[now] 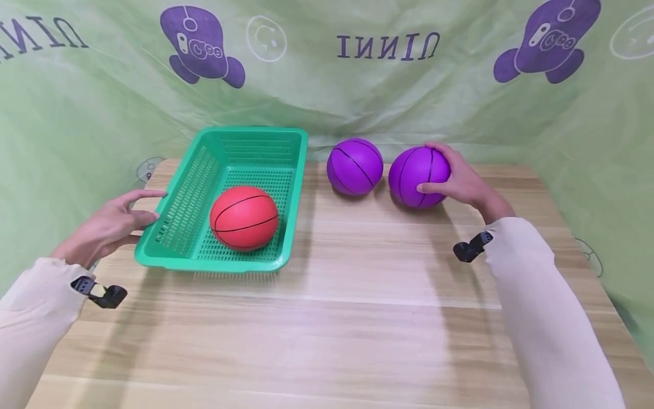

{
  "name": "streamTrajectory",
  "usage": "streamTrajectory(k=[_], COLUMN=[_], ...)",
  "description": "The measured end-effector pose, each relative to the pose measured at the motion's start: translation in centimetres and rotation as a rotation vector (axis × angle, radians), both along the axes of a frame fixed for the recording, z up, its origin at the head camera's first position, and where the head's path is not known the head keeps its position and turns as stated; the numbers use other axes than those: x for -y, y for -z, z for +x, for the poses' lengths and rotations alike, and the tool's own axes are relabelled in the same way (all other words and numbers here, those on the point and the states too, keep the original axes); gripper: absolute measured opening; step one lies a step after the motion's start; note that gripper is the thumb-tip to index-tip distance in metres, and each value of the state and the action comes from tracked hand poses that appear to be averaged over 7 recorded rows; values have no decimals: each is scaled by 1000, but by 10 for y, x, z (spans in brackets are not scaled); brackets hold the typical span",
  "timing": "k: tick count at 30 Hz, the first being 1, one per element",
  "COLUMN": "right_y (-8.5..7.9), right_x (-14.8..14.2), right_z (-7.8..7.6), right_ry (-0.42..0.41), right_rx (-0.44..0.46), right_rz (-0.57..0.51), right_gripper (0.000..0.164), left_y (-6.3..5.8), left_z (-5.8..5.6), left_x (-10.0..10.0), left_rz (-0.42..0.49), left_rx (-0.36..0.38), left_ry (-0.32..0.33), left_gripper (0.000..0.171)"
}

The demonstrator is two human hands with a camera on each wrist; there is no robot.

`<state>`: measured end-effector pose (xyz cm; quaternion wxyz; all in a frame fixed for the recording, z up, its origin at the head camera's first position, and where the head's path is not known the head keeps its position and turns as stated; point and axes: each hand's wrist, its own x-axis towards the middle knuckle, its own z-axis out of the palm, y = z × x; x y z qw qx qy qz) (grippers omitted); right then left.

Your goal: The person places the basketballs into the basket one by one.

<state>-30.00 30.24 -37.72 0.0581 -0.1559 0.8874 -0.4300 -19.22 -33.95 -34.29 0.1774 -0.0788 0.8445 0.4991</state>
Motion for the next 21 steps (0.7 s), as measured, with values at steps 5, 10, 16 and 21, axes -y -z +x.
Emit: streamTrajectory(k=[5,10,16,21], right_y=[-6,-15,-26,-34], right_x=[0,6,10,13], right_z=[9,14,20,29], right_ry=[-19,-58,-85,-96], right_rx=[-4,-25,1,9], right_rz=[15,50,86,116], right_gripper=[99,96,95,98], left_y=[-3,-6,-5,-1], left_z=[-2,-3,-1,-2], left_x=[-2,0,0,-1], left_rz=[0,4,-21,-12], left_rx=[-8,-2,7,19], left_ry=[4,-2,-8,-3], left_gripper=[64,64,63,64])
